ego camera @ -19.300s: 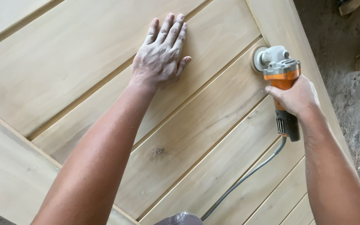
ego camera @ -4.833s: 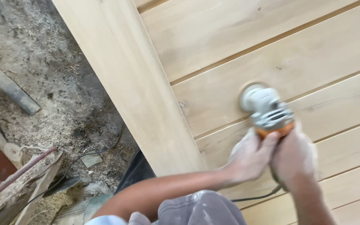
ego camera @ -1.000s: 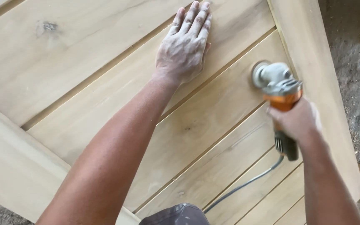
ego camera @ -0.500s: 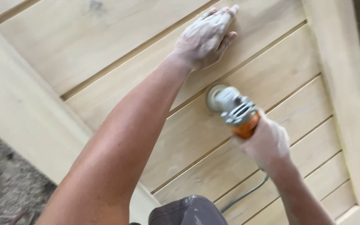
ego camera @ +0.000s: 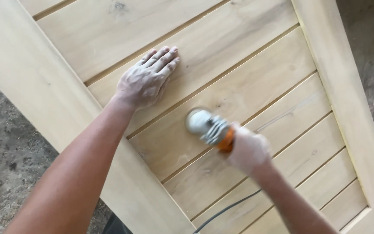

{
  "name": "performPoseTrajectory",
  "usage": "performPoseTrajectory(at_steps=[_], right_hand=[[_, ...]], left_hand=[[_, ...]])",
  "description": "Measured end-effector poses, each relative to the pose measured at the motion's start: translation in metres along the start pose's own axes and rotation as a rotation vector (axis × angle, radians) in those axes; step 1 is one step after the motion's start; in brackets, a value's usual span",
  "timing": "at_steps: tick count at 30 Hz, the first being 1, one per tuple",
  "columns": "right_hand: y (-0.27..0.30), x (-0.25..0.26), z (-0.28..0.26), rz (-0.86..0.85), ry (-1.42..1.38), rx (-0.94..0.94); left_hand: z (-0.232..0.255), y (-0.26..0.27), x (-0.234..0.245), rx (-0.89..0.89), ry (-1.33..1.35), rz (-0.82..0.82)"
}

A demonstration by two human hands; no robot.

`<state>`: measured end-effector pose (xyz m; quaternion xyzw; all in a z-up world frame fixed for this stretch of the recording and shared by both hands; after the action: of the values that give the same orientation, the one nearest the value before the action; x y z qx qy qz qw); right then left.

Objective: Sand a wooden door using a power sander.

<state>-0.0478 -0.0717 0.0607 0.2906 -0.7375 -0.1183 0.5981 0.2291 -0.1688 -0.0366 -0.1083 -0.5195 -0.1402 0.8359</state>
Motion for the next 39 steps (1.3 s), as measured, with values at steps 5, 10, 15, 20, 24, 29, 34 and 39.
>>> performPoseTrajectory(at_steps=[5, 10, 15, 20, 24, 29, 34, 39], right_hand=[[-0.028, 0.028, 0.092, 0.124, 0.143, -0.149], [-0.037, 0.046, 0.201, 0.270, -0.009, -0.367], [-0.025, 0.034, 0.184, 0.271, -0.074, -0.378], [-0.003, 0.008, 0.070, 0.191, -0.003, -0.281], [0.022, -0.026, -0.011, 0.093, -0.015, -0.155], [0.047, -0.050, -0.063, -0.048, -0.020, -0.015], [0.055, -0.054, -0.053, -0.130, 0.029, 0.068], [0.045, -0.036, -0.006, -0.054, 0.061, -0.060]], left_hand=[[-0.003, 0.003, -0.003, 0.020, -0.028, 0.035], [-0.003, 0.003, -0.004, 0.023, -0.036, 0.030], [-0.005, 0.004, -0.011, 0.037, -0.042, 0.032], [-0.006, 0.003, -0.011, 0.064, -0.055, 0.028], [-0.006, 0.006, -0.008, 0.084, -0.060, 0.030], [-0.006, 0.006, -0.010, 0.086, -0.045, 0.033], [-0.008, 0.005, -0.009, 0.064, -0.032, 0.069], [-0.010, 0.004, -0.010, 0.057, -0.046, 0.090]])
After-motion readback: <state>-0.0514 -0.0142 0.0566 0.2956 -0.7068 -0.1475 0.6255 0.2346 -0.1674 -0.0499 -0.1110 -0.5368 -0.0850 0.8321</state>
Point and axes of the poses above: each hand's wrist, its own y-axis away from the middle knuckle, its own x-axis out of the back of the hand, z = x × y, the point moved 2 cm from there along -y, towards the middle knuckle, and after that the axes turned 11 degrees about x, right-handed, at the moved point
